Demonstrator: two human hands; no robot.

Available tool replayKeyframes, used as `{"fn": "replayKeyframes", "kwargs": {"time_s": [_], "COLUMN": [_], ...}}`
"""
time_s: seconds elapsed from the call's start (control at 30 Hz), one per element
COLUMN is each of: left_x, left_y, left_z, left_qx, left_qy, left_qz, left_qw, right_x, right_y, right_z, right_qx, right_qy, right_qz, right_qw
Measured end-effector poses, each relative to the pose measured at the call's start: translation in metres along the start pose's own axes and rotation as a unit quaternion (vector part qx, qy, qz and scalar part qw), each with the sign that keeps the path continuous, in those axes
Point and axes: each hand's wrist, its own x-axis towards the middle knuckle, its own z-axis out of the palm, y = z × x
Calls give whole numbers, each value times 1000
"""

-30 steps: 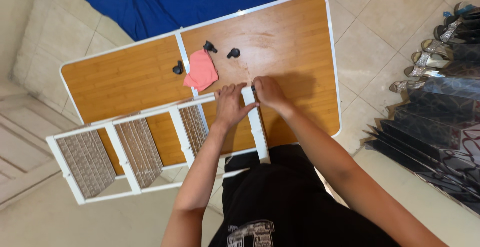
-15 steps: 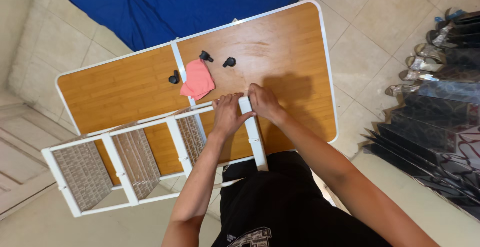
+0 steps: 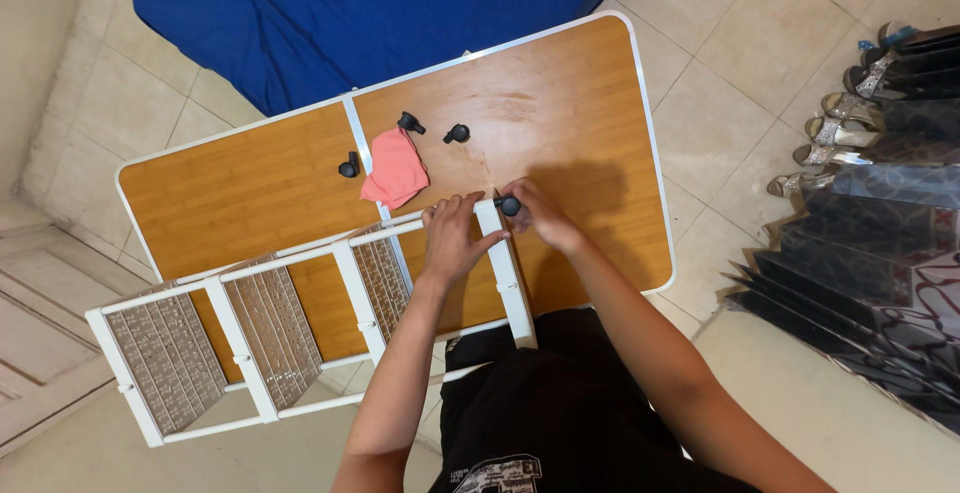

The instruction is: The person assembles a white plastic shoe rack on a wooden table. They connect frame sections, insert woven panels, and attach black caster wheels to the base. The rack is flipped upright at the end.

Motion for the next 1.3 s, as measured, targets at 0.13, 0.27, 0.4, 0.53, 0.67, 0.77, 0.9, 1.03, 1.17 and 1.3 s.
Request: {"fn": "replayKeyframes", "kwargs": {"time_s": [0.13, 0.27, 0.4, 0.53, 0.67, 0.77, 0.9, 1.03, 1.17, 1.3], "left_x": [-1, -2, -1, -1, -3, -3, 0, -2, -2, -2], "left_y": [1, -1, -3, -5, -4, -4, -3, -4, -4, -3], "left_z": [0, 0, 1, 4, 4, 4, 4, 4, 2, 7], "left_qx": [-6, -6, 5, 8, 15, 18, 20, 27, 32, 36], "left_qy": [13, -1, 4, 0, 19, -4, 4, 13, 0, -16], "left_qz": [10, -2, 15, 16, 30, 9, 12, 25, 27, -2], "left_qw": [1000, 1000, 1000, 1000, 999, 1000, 1000, 999, 999, 999], "right_x": [-39, -58, -63, -61, -41, -26, -1, 22, 48, 70], "right_y": [-45, -82, -103, -101, -85, -70, -52, -27, -10, -8], "right_z": [8, 35, 45, 44, 41, 35, 17, -3, -13, 5], "right_qx": [-124, -333, -371, -473, -458, -399, -285, -121, -3, 58], "right_qy": [-16, 27, 16, 27, 52, 52, 13, 31, 35, -17], "right_qz": [-138, -168, -115, -192, -174, -131, -92, -15, -26, -81], "right_qw": [982, 927, 921, 859, 870, 906, 954, 992, 999, 995]}}
